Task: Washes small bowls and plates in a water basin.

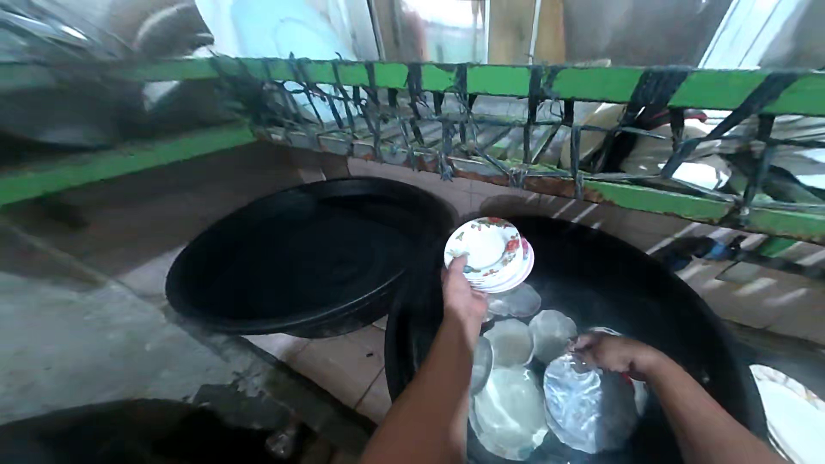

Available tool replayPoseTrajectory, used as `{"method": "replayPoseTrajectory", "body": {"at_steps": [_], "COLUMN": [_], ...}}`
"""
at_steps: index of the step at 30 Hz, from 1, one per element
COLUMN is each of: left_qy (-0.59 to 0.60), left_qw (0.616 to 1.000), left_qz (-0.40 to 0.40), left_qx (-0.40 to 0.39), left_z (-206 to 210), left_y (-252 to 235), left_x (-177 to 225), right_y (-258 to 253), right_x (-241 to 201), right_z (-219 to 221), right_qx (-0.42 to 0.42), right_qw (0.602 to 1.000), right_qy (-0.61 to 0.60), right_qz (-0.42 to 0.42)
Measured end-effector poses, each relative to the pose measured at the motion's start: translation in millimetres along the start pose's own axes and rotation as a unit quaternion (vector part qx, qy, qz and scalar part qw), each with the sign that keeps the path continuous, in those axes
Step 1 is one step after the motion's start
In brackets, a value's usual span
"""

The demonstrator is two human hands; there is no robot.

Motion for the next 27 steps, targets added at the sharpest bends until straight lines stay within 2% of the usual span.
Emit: {"method": "replayPoseTrajectory", "body": {"at_steps": [4,8,13,16,18,20,23,26,27], "left_qy": [-0.054,-0.078,-0.167,-0.254,-0.299,-0.327,-0.359,-0.390,-0.396], "left_qw": [0.998,0.996,0.985,0.965,0.949,0.937,0.920,0.904,0.900], "left_qz": [0.011,0.031,0.053,0.049,0.051,0.047,0.035,0.017,0.014], "left_qx": [-0.001,-0.003,0.000,-0.046,-0.081,-0.111,-0.150,-0.173,-0.180], "left_z": [1.6,6.3,9.6,8.6,14.4,22.9,32.7,38.0,38.8], "left_y": [3.2,8.9,11.9,12.9,19.9,29.6,44.8,56.2,57.8], "left_x": [-1.4,0.7,-2.6,-14.5,-20.3,-26.6,-36.8,-47.0,-48.7], "right_y": [3.6,8.2,21.1,24.6,22.7,20.4,11.7,3.7,3.6], "right_x": [12.6,16.8,15.6,16.8,15.0,9.7,-2.1,-9.4,-11.5], "right_z": [-25.0,-41.2,-52.4,-56.8,-55.2,-48.7,-39.6,-30.8,-29.5], "right_qx": [0.108,0.196,0.355,0.371,0.363,0.369,0.368,0.318,0.318], "right_qw": [0.971,0.903,0.780,0.699,0.661,0.655,0.674,0.748,0.758], "right_qy": [-0.199,-0.353,-0.472,-0.552,-0.595,-0.604,-0.594,-0.552,-0.544], "right_qz": [-0.074,-0.146,-0.206,-0.263,-0.278,-0.264,-0.238,-0.188,-0.169]}}
Point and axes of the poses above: each hand's wrist, its own y-axis away from the middle knuckle, its own z-axis out of the palm, x = y × z, the point moved 4 cm from there along -y, towards the middle knuckle, and after that the axes turned 11 degrees about -y, right-handed, at the moved point
